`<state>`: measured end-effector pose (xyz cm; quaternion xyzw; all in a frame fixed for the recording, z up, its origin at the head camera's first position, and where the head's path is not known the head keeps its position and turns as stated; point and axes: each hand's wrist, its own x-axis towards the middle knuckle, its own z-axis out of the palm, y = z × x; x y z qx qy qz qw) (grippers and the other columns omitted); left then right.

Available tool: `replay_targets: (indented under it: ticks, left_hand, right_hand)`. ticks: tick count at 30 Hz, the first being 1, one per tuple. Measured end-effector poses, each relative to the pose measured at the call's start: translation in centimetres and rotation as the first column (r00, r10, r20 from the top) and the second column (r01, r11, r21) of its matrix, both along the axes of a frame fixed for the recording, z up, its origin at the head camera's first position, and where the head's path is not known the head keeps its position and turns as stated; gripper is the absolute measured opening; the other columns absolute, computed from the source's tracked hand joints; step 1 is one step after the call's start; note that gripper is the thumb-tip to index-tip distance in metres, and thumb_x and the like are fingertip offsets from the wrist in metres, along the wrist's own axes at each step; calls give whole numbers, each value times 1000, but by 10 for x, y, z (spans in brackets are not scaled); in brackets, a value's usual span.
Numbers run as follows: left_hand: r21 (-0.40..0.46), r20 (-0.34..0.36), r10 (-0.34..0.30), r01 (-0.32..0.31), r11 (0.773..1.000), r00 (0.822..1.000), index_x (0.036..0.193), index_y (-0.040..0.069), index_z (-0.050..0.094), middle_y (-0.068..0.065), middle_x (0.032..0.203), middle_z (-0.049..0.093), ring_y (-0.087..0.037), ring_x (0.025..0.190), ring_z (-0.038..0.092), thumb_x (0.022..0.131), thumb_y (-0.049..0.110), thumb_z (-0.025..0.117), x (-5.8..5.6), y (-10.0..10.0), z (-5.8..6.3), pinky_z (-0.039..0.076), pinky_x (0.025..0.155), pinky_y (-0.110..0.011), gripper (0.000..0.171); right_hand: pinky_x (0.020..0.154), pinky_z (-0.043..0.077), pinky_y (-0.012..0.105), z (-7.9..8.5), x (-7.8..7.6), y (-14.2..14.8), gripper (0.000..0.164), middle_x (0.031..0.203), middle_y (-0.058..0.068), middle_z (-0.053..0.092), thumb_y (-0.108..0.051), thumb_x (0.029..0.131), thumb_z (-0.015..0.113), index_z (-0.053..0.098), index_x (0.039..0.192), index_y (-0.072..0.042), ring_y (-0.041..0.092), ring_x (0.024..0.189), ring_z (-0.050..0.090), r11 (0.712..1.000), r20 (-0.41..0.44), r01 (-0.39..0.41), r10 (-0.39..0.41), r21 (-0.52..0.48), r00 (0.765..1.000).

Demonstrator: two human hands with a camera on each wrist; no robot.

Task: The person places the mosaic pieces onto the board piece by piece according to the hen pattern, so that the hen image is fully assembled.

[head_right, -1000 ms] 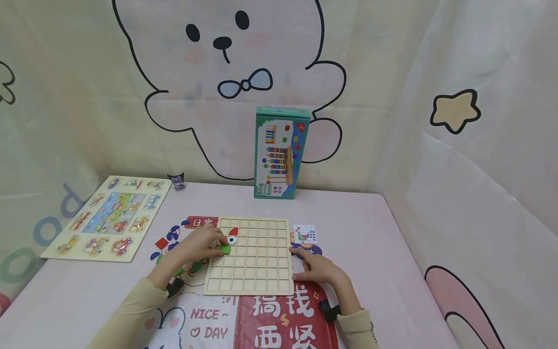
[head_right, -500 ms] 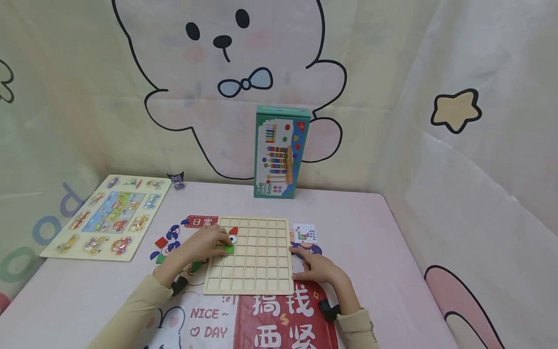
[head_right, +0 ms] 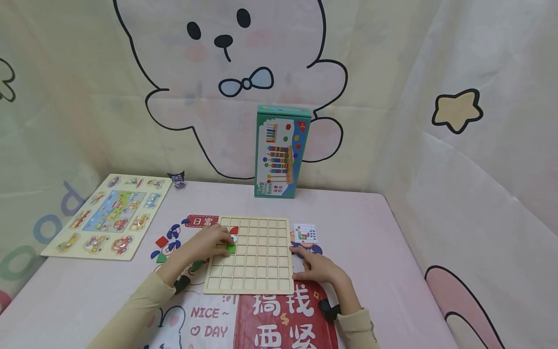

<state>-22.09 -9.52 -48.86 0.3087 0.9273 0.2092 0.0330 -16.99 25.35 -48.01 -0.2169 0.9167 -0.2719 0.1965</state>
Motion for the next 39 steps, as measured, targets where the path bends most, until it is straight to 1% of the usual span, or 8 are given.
replay_targets:
  ticks: [5, 11, 17, 23, 29, 33, 36, 39]
  left_hand:
    - [2, 1, 0, 0, 1000, 1000, 94, 22, 72, 11, 95, 64, -10, 93, 50, 75, 29, 75, 0, -1, -2, 41, 89, -37, 20]
    - [30, 9, 29, -29, 999, 1000, 90, 23, 73, 14, 91, 64, -7, 88, 50, 77, 26, 74, 2, -4, -1, 42, 83, -32, 13]
    - [41, -4, 51, -51, 998, 999, 91, 20, 73, 11, 90, 65, -8, 85, 50, 79, 23, 72, 6, -11, 0, 42, 80, -33, 13]
    - [61, -18, 59, -58, 996, 998, 91, 19, 73, 10, 91, 64, -9, 88, 54, 80, 20, 70, 9, -22, 2, 44, 81, -34, 11]
    - [62, 16, 100, -101, 993, 995, 90, 20, 73, 12, 91, 64, -10, 90, 54, 80, 20, 70, 12, -37, 2, 43, 85, -37, 10]
    - [53, 52, 133, -136, 989, 990, 89, 21, 73, 13, 89, 63, -9, 87, 52, 80, 21, 71, 15, -47, 4, 41, 88, -41, 9]
    - [49, 69, 132, -135, 990, 989, 88, 20, 73, 12, 87, 63, -9, 82, 50, 80, 21, 71, 18, -53, 8, 41, 85, -40, 8]
    - [49, 54, 116, -119, 992, 992, 87, 20, 72, 11, 84, 62, -11, 80, 49, 80, 21, 71, 22, -60, 10, 39, 81, -40, 7]
  right_hand:
    - [49, 33, 21, -2, -1, 1, 73, 61, -3, 46, -37, 80, 70, 38, 141, -15, 6, 50, 38, 1000, 3, 7, -7, 4, 1000]
    - [49, 33, 21, -3, -1, 1, 73, 62, -3, 46, -38, 79, 71, 38, 141, -16, 6, 51, 38, 1000, 2, 11, -12, 6, 1000]
    - [49, 33, 21, -3, -1, 1, 73, 62, -3, 46, -37, 79, 71, 38, 141, -15, 6, 51, 38, 1000, 7, 11, -11, 2, 1000]
    - [49, 33, 21, -2, -1, 1, 73, 61, -3, 46, -37, 80, 70, 38, 141, -15, 6, 50, 37, 1000, 7, 7, -7, -2, 1000]
    - [49, 33, 21, -1, -1, 1, 73, 61, -3, 46, -37, 80, 70, 38, 141, -15, 6, 50, 37, 1000, 4, 11, -11, -2, 1000]
    - [49, 32, 21, -1, -1, 1, 73, 61, -3, 45, -37, 80, 70, 38, 141, -15, 6, 50, 37, 1000, 1, 8, -8, 1, 1000]
    - [49, 32, 21, -2, -1, 1, 73, 61, -4, 45, -38, 80, 70, 37, 141, -15, 6, 50, 37, 1000, -3, 5, -5, 4, 1000]
    - [49, 32, 21, -4, -2, 1, 73, 61, -4, 46, -38, 80, 70, 37, 141, -16, 6, 50, 38, 1000, -1, 7, -7, 7, 1000]
